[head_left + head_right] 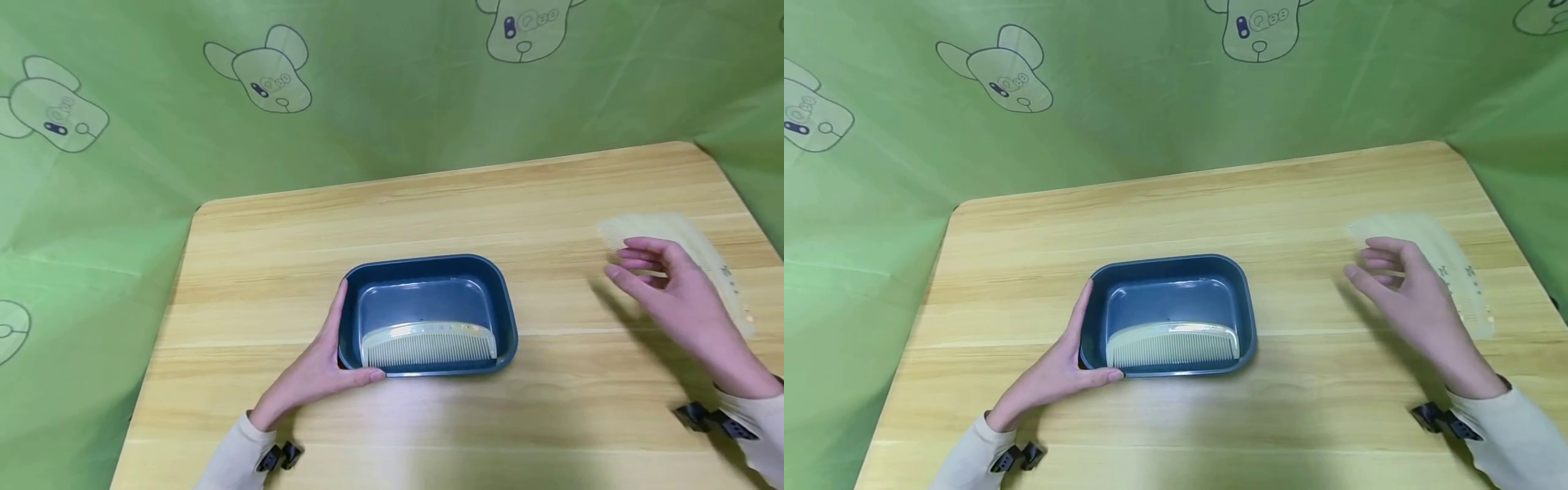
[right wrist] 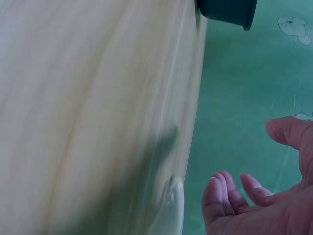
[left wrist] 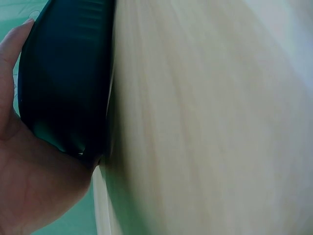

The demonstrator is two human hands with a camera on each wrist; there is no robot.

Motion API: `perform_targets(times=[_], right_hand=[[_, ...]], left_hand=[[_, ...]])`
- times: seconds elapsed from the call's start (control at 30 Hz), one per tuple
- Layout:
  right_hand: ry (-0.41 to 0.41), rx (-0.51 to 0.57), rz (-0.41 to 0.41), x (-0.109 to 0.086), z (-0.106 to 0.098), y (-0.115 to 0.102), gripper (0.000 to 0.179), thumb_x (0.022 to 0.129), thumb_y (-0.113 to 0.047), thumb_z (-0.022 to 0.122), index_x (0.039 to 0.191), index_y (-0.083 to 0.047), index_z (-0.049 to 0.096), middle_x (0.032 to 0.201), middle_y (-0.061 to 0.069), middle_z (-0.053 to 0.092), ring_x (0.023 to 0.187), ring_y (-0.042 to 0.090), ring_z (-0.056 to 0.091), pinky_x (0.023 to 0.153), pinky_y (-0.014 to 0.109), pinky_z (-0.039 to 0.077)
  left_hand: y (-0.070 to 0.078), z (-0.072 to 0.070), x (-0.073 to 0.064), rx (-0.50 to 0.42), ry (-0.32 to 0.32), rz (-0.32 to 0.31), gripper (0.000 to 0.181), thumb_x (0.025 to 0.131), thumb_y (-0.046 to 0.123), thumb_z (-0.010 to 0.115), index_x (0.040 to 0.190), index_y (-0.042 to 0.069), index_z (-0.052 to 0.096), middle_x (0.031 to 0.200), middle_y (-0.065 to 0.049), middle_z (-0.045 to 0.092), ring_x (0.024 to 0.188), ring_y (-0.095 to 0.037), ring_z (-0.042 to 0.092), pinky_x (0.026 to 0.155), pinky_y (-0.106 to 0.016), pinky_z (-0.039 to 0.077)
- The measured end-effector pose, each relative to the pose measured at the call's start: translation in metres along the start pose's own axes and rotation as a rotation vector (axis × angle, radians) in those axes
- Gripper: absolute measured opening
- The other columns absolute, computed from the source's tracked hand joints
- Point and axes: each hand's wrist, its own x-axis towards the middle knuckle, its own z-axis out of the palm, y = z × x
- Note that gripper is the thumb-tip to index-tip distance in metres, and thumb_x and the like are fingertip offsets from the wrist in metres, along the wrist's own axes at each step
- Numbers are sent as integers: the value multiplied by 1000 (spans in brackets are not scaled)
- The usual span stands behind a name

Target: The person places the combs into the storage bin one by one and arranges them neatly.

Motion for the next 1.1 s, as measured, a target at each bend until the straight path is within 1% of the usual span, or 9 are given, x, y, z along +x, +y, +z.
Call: perform_targets(times=[0.1,0.23,0.33,0.5,0.63,0.77,0.87,0.97,1.1], right_hand=[[-3,-28,55,1,-5,3,76,107,-28,75,163,3,35,137,5,54,110,1,50,82,2,39],[-14,-75,113,1,-11,7,93,106,-36,74,169,7,20,150,27,45,119,27,49,78,2,33],[-15,-109,129,2,-15,9,97,105,-37,75,167,12,19,152,35,44,126,47,43,76,4,30],[-19,-154,134,6,-21,15,99,103,-35,78,162,21,22,146,43,44,125,55,42,73,5,30],[6,-199,109,6,-22,19,96,99,-30,82,156,25,29,140,45,45,122,54,42,81,8,29],[20,-262,96,6,-24,20,93,97,-24,84,155,25,31,139,45,45,126,58,39,102,30,36],[23,-309,85,8,-28,21,93,94,-19,85,154,26,30,138,46,44,127,62,33,104,60,32],[23,-343,81,10,-30,24,94,91,-17,87,152,27,32,135,46,43,124,64,30,98,71,27],[7,-372,82,10,-30,30,95,90,-14,88,151,29,30,133,46,43,123,65,30,98,72,25]], left_hand=[[-1,0,0,-2,1,-1,144,84,34,98,173,44,-14,181,7,-10,165,-29,4,125,-68,18],[-1,0,0,-9,3,-4,143,84,34,98,172,46,-14,181,7,-9,165,-29,4,125,-68,18],[-1,0,-1,-12,6,-4,143,84,34,98,173,44,-14,181,7,-9,165,-29,5,125,-68,18],[-3,0,-2,1,9,-3,143,84,35,98,173,43,-13,181,6,-9,165,-30,5,124,-70,18],[-4,0,-2,9,10,-1,143,84,35,98,174,42,-14,181,6,-9,165,-30,5,124,-70,18],[-4,0,-1,11,12,5,143,84,34,98,173,43,-13,181,7,-9,165,-30,5,124,-70,19],[-4,1,-1,9,10,8,143,84,34,98,173,44,-13,181,7,-9,165,-30,6,124,-70,19],[-4,1,-1,9,8,5,143,83,34,98,173,46,-14,181,7,-8,164,-31,6,124,-71,19],[-3,1,-2,8,6,2,143,83,34,98,172,47,-14,181,7,-8,164,-31,6,123,-71,19]])
